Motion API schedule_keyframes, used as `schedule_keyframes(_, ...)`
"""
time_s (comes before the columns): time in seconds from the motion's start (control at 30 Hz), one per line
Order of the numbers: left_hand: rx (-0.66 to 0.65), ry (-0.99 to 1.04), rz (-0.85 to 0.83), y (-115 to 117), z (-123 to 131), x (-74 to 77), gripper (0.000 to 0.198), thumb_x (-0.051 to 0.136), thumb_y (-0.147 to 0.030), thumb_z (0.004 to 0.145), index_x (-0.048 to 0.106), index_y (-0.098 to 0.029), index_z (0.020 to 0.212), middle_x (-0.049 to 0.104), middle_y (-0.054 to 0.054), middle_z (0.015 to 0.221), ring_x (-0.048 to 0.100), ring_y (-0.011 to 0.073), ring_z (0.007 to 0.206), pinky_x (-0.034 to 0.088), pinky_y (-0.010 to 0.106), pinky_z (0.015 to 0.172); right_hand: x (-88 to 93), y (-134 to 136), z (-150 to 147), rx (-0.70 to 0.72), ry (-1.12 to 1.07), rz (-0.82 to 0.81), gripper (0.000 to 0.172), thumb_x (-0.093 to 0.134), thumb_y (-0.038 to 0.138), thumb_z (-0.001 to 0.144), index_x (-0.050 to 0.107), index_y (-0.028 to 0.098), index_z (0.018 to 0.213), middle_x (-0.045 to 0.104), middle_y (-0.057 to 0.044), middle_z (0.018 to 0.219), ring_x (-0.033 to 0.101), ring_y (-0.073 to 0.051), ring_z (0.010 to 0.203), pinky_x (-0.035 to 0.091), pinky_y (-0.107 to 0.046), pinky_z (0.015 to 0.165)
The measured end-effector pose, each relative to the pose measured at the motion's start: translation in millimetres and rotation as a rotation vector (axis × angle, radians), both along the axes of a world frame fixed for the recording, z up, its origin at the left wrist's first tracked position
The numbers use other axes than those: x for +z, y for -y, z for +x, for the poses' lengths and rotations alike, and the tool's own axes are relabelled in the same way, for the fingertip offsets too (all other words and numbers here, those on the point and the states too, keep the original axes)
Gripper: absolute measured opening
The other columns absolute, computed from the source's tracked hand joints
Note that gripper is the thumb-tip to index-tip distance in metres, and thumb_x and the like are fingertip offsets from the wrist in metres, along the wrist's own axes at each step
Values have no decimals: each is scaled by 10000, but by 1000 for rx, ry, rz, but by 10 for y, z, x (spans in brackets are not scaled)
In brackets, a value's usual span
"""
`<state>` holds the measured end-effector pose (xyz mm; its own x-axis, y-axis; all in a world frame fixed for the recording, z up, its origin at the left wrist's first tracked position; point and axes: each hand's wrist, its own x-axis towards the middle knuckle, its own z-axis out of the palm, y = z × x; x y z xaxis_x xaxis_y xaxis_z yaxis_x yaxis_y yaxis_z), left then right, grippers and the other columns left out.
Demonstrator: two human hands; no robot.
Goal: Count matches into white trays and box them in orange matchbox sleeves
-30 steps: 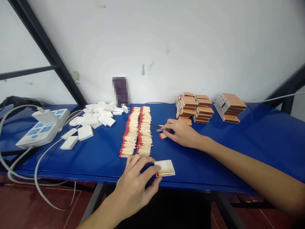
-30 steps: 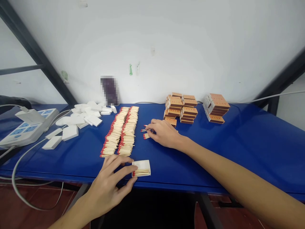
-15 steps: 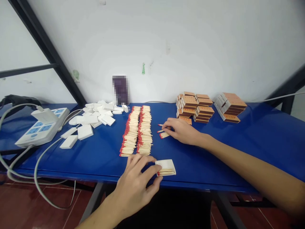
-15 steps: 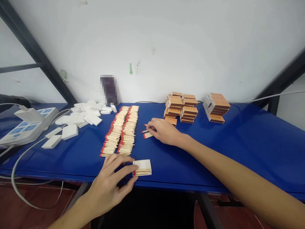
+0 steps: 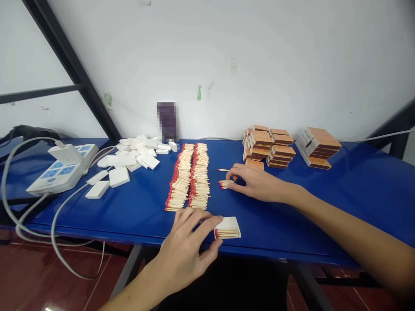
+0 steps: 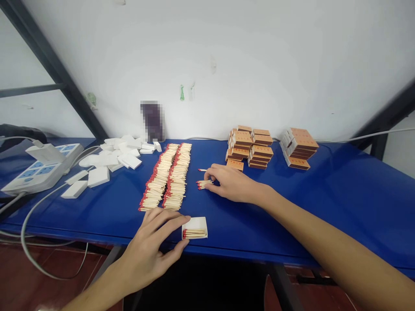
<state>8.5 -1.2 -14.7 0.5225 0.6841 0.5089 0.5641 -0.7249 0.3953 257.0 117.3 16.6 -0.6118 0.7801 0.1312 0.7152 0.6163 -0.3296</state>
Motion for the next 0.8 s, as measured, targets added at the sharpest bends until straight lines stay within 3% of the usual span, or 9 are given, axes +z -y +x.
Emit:
schedule_keyframes(0.13, -4, 20, -11, 4, -5, -5, 346, 603, -152, 932, 552, -221, 1268, 636, 56, 1085, 552, 221, 1007, 438, 377, 883, 3, 46, 10, 49, -7, -49, 288, 418, 430, 994, 580, 198, 939, 585, -61, 931, 558, -189, 801, 415, -321, 735)
schedule_keyframes(0.47, 2, 50, -47, -5, -5, 2, 329, 611, -144, 927, 566, -230, 1241, 629, 53, 1088, 549, 215, 1003, 431, 385, 893, -13, 258, -64, 86, 162, 112, 311, 300, 394, 1049, 495, 211, 890, 602, -36, 868, 501, -187, 701, 350, -355, 747)
schedule_keyframes(0.8, -1, 81, -36, -1, 14, 13, 302, 638, -131, 890, 611, -216, 1178, 660, 50, 1054, 572, 217, 975, 470, 385, 873, -8, 309, -95, 154, -58, -129, 287, 355, 429, 1030, 532, 210, 975, 578, -73, 1011, 553, -201, 891, 441, -349, 804)
